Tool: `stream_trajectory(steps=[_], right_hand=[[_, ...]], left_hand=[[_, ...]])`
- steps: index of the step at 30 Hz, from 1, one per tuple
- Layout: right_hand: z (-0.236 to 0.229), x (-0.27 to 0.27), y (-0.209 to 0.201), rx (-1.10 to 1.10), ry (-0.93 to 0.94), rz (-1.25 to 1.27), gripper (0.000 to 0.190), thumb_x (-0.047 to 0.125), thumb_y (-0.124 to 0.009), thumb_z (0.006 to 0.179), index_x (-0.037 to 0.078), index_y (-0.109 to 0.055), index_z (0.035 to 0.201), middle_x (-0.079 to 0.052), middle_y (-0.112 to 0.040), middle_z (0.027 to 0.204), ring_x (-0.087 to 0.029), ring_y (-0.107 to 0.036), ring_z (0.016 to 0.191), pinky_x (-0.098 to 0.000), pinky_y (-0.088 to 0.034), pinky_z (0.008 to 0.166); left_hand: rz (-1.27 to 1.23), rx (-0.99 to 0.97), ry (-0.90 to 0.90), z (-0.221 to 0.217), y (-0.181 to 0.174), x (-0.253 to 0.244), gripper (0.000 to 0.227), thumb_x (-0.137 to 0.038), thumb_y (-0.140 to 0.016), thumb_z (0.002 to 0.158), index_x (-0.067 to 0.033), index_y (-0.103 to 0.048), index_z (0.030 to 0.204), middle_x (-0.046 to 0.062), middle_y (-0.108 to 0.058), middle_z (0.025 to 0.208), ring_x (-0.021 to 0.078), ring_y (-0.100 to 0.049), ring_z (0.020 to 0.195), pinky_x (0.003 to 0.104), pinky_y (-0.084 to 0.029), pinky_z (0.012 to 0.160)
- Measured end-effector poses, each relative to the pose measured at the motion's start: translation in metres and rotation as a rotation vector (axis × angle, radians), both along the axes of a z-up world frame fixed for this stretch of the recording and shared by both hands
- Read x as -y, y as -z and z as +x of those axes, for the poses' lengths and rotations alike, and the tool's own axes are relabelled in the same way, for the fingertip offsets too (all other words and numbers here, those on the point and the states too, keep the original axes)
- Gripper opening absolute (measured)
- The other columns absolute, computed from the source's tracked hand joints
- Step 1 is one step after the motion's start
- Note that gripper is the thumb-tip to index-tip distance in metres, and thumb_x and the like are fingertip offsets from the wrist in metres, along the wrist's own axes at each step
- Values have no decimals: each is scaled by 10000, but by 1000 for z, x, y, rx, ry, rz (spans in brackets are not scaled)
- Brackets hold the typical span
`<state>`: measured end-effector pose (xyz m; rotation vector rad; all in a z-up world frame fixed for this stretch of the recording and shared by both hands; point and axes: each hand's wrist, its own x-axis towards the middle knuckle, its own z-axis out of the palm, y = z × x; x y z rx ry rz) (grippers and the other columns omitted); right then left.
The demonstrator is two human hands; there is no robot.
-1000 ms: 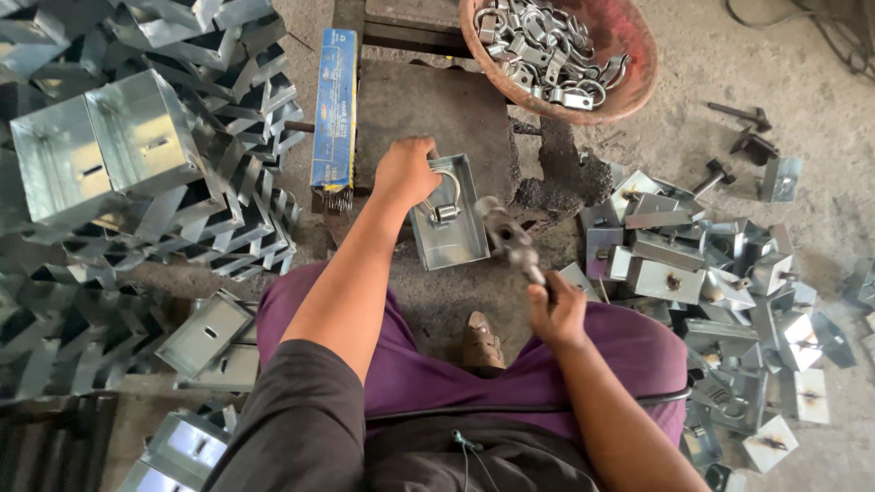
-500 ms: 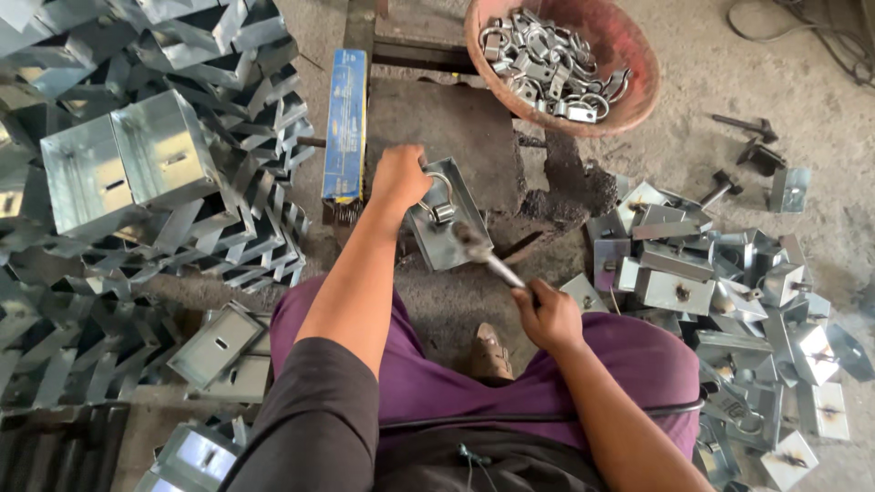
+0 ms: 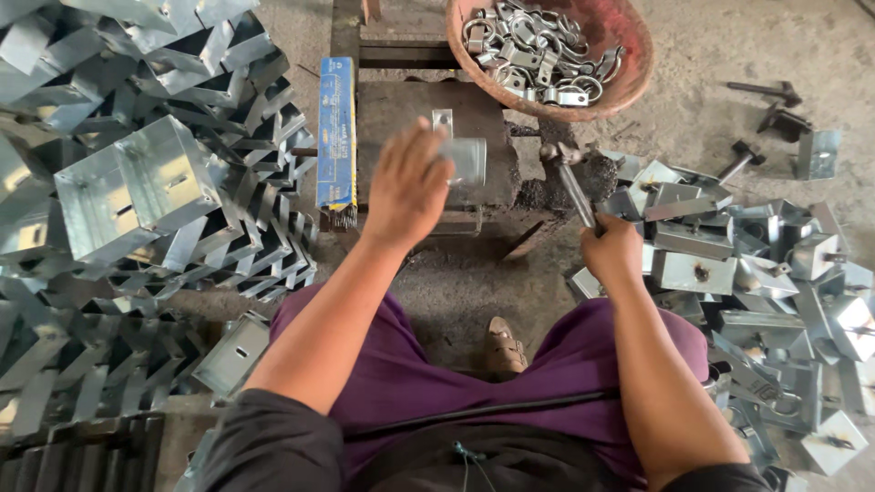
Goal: The person places a metal latch onto a metal box, hammers it into position, and then uses a welding tool to secure the components together with spot welds.
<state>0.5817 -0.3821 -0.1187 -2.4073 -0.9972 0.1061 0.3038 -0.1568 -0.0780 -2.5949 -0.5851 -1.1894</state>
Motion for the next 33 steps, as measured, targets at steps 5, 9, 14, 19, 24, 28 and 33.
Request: stream_trajectory(steps=[5, 9, 14, 19, 24, 28, 33], right_hand=[[18, -9, 49, -61, 57, 75, 428, 128, -646, 840, 108, -727, 1260, -248, -731, 1011, -431, -696, 972, -483, -534, 878], [29, -18, 62, -157, 87, 95, 422, 173, -682, 862, 126, -724, 1279, -219, -744, 1034, -398, -717, 994, -456, -545, 914], [33, -19, 64, -129, 53, 74, 480, 217, -740, 854, 100, -698, 1317, -208, -747, 1090, -401, -706, 1018, -460, -539, 906], [30, -6, 26, -133, 27, 91, 550, 282, -803, 852, 85, -672, 1348, -196, -724, 1184, -326, -718, 982, -426, -556, 860], [62, 65, -29, -116, 17, 32, 480, 311, -782, 941, 105, -708, 1368, -98, -772, 1020, -184, -701, 836, -376, -547, 770], [101, 157, -20, -72, 216, -154, 609, 438, -772, 923, 106, -693, 1427, -158, -759, 1014, -341, -712, 907, -475, -545, 807], [114, 254, 44, -223, 418, -728, 736, 671, -641, 942, 121, -613, 1430, -224, -796, 954, -370, -692, 1123, -496, -498, 1012]], left_hand=[[-266, -389, 63, -13, 34, 12, 357, -266, -770, 770, -110, -640, 1063, 122, -601, 1384, 311, -542, 1319, 578, -344, 1059], [-725, -355, -49, -5, 31, -6, 281, -338, -717, 979, -122, -641, 1142, 60, -688, 1221, 250, -617, 1234, 501, -391, 1125], [-727, 54, -82, 24, 52, -42, 233, -194, -712, 893, -122, -672, 1111, 104, -712, 1136, 317, -615, 1116, 529, -406, 933], [-872, 241, -202, 54, 81, -55, 114, -214, -703, 941, -152, -682, 1035, 64, -718, 1046, 292, -644, 1083, 454, -489, 936], [-728, 307, -264, 67, 85, -55, 100, -190, -684, 916, -168, -679, 1013, 28, -719, 986, 293, -641, 1057, 495, -461, 891], [-779, 282, -234, 69, 78, -63, 69, -189, -680, 934, -167, -677, 1000, 23, -720, 978, 285, -644, 1068, 483, -462, 888], [-829, 285, -246, 71, 77, -69, 62, -173, -659, 951, -175, -690, 1004, 26, -718, 986, 283, -640, 1031, 478, -468, 895]])
